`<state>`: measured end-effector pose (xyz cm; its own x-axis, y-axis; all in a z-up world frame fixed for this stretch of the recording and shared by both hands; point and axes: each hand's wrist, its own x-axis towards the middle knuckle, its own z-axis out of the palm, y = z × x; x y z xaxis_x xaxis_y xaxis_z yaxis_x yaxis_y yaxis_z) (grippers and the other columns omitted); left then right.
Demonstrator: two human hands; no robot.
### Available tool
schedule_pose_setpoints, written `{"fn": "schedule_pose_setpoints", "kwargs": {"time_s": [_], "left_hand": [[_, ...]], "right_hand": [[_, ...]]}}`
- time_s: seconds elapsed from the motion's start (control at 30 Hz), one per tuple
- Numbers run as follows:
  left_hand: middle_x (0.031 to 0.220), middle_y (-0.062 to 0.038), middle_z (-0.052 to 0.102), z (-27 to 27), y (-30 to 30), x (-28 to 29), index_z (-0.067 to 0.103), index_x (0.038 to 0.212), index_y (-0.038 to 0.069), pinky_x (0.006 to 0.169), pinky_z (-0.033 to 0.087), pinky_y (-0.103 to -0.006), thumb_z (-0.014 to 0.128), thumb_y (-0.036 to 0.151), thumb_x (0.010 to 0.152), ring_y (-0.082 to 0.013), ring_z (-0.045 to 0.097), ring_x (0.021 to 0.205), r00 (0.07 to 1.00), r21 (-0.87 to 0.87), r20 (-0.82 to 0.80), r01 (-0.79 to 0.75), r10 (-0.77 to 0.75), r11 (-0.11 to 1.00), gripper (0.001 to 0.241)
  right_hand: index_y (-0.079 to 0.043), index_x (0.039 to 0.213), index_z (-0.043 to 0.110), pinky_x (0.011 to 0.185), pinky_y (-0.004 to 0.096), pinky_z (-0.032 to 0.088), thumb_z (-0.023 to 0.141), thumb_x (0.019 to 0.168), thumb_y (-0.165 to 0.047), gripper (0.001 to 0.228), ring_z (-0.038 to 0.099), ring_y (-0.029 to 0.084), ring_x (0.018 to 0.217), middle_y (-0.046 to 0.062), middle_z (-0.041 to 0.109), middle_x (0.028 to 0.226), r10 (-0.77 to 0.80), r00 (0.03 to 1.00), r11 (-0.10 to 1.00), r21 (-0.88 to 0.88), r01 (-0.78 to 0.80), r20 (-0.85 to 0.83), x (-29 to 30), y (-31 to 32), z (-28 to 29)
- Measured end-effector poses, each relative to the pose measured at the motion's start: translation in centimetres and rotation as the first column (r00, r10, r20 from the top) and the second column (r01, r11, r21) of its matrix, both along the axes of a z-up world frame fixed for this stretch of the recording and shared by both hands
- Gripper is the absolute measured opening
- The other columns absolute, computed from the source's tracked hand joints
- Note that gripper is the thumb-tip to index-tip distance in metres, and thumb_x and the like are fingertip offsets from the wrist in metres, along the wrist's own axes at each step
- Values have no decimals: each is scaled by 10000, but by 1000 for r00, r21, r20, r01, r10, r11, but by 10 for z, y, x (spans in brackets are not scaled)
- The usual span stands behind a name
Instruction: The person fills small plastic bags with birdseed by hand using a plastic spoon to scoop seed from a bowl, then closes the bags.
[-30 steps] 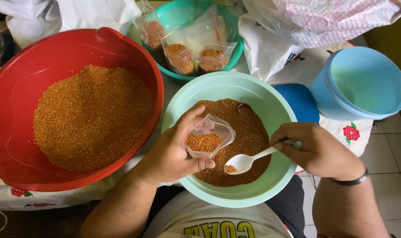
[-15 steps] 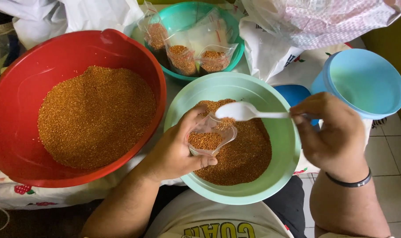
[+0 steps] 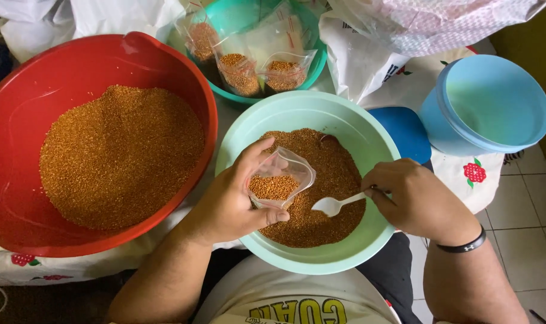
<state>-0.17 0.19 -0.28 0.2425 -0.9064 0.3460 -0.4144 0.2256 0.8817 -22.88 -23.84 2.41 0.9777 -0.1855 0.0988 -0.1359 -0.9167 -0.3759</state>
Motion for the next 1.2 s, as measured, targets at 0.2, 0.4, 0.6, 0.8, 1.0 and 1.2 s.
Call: {"fn": "schedule_pose_setpoints", "kwargs": {"time_s": [0.2,0.4,0.6,0.8,1.0,1.2], "left_hand": [[1348,-212,679,-1,0,-1,228,1581,110,1143,492,-411,926,194,735,-309,681,1282,1000,4,-6,-20,20,1000,1100],[1353,-225,674,-2,1,0,215,1585,119,1094,543,-421,927,220,731,-323,659,1303,999,7,26,-21,21,1000,1116],[1334,-213,692,0,0,1,228,1574,104,1064,561,-399,913,281,738,-271,686,1268,998,-7,55,-19,19,1000,1096],[1398,-212,643,-7,-2,2,161,1611,164,1044,588,-419,916,149,778,-330,690,1281,999,-76,37,29,-26,997,1123],[1331,-175,689,0,1,0,231,1573,140,1027,583,-407,924,223,729,-298,693,1231,999,29,21,-25,24,999,1096],[1364,-288,615,-2,-2,1,180,1587,75,1190,488,-451,754,505,833,-316,635,1328,996,-113,-4,85,-86,990,1041]], "right_hand": [[-138,912,775,730,357,557,631,923,-236,174,736,217,795,-7,815,885,-56,992,984,160,73,-109,-3,-2,7],[-117,873,832,590,274,482,716,888,-167,128,667,122,632,6,795,714,-241,954,884,365,293,-180,-15,-17,33],[-38,920,738,624,280,449,649,977,-63,108,570,148,690,50,690,762,-338,930,869,427,249,146,-18,-12,59],[7,968,657,775,365,515,641,994,75,75,663,271,820,149,690,915,-16,842,999,-28,37,539,8,11,54],[21,1043,699,795,395,480,660,1085,39,60,640,295,886,143,696,991,-227,766,961,8,278,602,6,-15,21],[-66,981,702,709,309,498,641,980,3,93,663,185,798,57,697,897,-313,844,942,253,219,436,39,-18,-26]]}}
